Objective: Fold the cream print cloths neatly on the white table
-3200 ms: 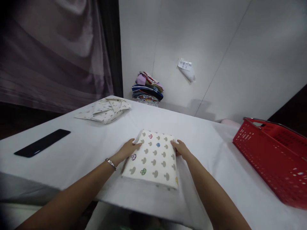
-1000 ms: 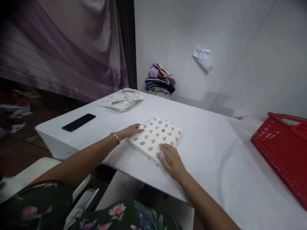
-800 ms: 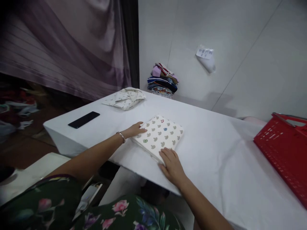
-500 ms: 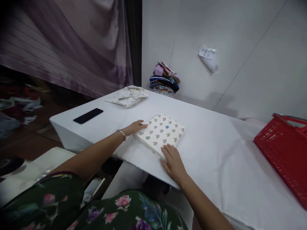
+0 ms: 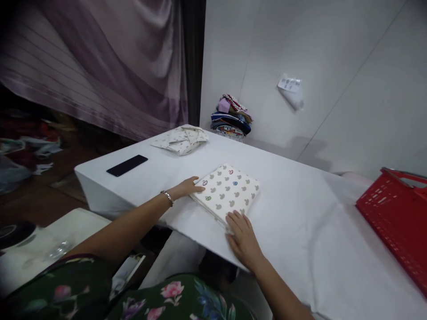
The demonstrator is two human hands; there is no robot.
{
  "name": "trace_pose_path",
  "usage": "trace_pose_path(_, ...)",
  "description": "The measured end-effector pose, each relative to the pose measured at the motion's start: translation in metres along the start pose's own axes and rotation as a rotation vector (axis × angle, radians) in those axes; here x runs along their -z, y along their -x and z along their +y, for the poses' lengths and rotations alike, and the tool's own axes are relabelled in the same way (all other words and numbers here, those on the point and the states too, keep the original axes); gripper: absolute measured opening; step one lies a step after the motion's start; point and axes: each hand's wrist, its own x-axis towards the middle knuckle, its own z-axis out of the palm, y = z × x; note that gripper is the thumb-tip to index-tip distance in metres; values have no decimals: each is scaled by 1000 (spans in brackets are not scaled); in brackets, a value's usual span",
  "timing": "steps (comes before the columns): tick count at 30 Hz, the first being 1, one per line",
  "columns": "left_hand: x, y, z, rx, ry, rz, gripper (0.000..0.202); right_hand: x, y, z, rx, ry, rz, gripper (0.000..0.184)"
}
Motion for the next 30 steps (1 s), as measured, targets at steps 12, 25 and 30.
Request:
trace_pose_path(12, -6, -8, 6, 50, 2, 42, 70, 24, -70, 105, -655, -75, 237, 50)
trace_pose_path(25, -9, -14, -13, 65, 203, 21, 80, 9, -234, 129, -711, -369, -239, 71)
trace_pose_path(30, -10, -16, -18, 74, 261, -12, 80, -5, -271, 143, -734, -390, -460, 93)
